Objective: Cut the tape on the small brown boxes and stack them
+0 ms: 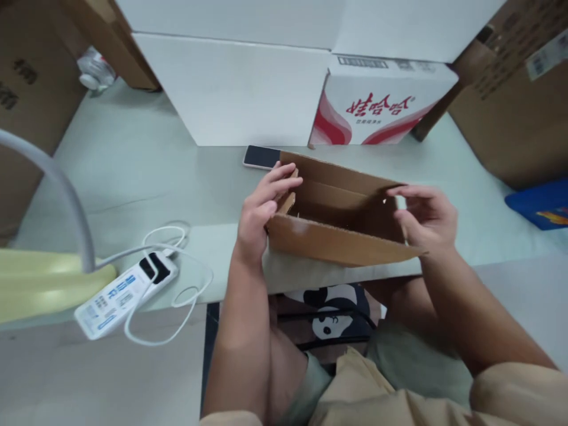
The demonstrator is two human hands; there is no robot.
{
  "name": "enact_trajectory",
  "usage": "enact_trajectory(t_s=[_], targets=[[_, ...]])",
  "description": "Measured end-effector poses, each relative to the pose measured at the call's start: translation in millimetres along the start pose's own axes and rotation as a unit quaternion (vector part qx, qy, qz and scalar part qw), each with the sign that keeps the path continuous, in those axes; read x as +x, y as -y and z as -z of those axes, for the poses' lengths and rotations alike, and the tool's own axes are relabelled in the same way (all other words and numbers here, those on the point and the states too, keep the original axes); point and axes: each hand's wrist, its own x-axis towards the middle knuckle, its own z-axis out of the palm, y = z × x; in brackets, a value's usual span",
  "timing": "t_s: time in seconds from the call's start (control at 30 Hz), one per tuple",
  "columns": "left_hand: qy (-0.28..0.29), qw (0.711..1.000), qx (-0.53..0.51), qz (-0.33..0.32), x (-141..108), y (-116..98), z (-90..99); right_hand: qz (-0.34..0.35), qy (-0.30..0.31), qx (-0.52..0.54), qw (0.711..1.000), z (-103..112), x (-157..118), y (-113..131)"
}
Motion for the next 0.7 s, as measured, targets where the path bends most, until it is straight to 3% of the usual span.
enact_trajectory(t_s=[0.1,0.23,0.47,0.6,0.7], targets=[[0.045,0.998,0.038,0.017,4,10,-11.1,0.009,-0.069,0.001,0.998,-8,-4,-12],[0.033,0.996,0.08,0.01,12,24,-31.0,-0.077,-0.173,-0.004,0.982,-7,-14,-17],[-0.106,0.99,0.085,-0.023,31,44,-60.4,-0.222,-0.055,0.135,0.964,10,-26,-27],[-0.096,0.991,0.072,-0.063,34,49,-73.8,-0.244,-0.062,0.159,0.955,20,-29,-29],[-0.079,0.991,0.096,-0.058,28,51,-82.9,-0.247,-0.071,0.165,0.952,29,-32,-28]])
